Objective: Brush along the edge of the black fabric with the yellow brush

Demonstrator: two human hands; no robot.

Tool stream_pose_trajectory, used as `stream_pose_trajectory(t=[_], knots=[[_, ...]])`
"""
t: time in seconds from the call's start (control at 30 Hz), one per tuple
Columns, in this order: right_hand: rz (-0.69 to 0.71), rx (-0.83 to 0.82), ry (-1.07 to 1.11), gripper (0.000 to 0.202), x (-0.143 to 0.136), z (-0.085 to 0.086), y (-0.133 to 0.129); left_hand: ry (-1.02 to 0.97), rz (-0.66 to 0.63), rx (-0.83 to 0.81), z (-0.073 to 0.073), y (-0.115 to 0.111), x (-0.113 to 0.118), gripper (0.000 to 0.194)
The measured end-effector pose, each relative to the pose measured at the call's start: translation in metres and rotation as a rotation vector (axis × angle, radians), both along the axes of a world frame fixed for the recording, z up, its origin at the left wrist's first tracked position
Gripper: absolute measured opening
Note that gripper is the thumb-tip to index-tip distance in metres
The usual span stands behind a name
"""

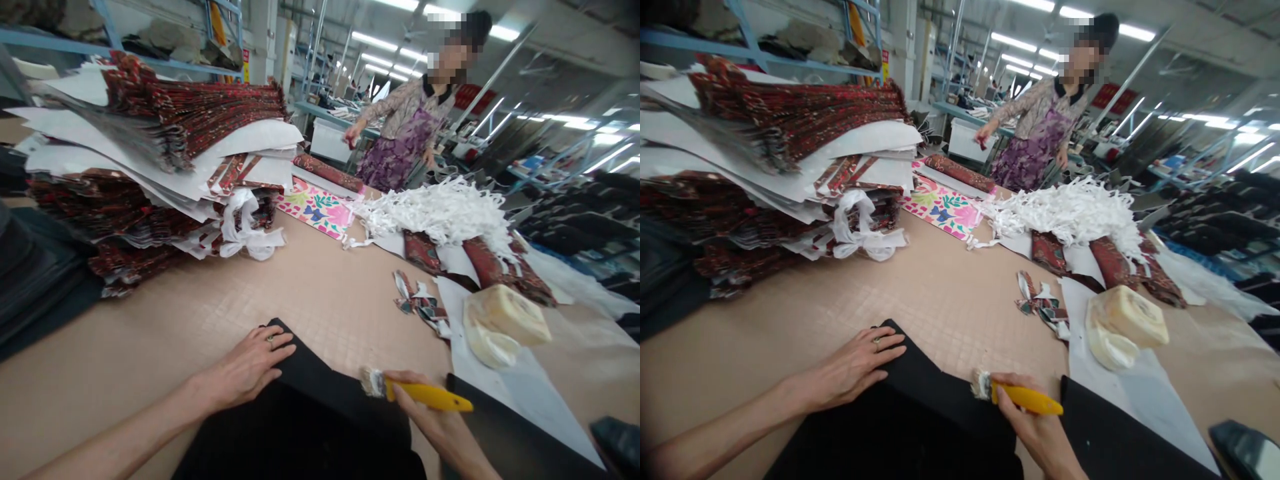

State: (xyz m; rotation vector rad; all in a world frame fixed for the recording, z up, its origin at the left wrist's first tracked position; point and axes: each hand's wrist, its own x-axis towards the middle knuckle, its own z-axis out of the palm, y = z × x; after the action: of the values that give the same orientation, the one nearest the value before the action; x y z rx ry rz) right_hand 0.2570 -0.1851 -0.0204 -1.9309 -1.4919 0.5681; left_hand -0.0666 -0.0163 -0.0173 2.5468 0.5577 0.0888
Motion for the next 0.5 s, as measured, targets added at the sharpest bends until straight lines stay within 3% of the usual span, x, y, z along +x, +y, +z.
stream_pose_trajectory(t=[0.1, 0.17, 0.27, 0.33, 0.4, 0.5], knots=[[-0.11, -0.022, 0.022, 0.028, 0.015, 0.009, -0.015, -0.012, -0.006, -0.004, -0.003, 0.002, -0.001, 0.046], [-0.156, 0.006, 0.056, 0.028, -0.002, 0.017, -0.009, -0.013, -0.006, 0.001, -0.007, 0.002, -0.001, 0.047], [-0.08, 0.065, 0.177, 0.026, -0.04, 0.02, 0.015, -0.017, 0.008, 0.021, -0.01, 0.002, -0.001, 0.047], [-0.018, 0.077, 0.237, 0.024, -0.051, 0.015, 0.025, 0.0, 0.018, 0.029, -0.01, 0.002, 0.0, 0.047], [-0.024, 0.072, 0.261, 0.026, -0.04, 0.007, 0.018, 0.027, 0.02, 0.029, -0.011, 0.002, 0.002, 0.046], [-0.186, 0.066, 0.233, 0.03, 0.008, 0.002, -0.02, 0.052, 0.01, 0.024, -0.011, 0.005, 0.0, 0.044]])
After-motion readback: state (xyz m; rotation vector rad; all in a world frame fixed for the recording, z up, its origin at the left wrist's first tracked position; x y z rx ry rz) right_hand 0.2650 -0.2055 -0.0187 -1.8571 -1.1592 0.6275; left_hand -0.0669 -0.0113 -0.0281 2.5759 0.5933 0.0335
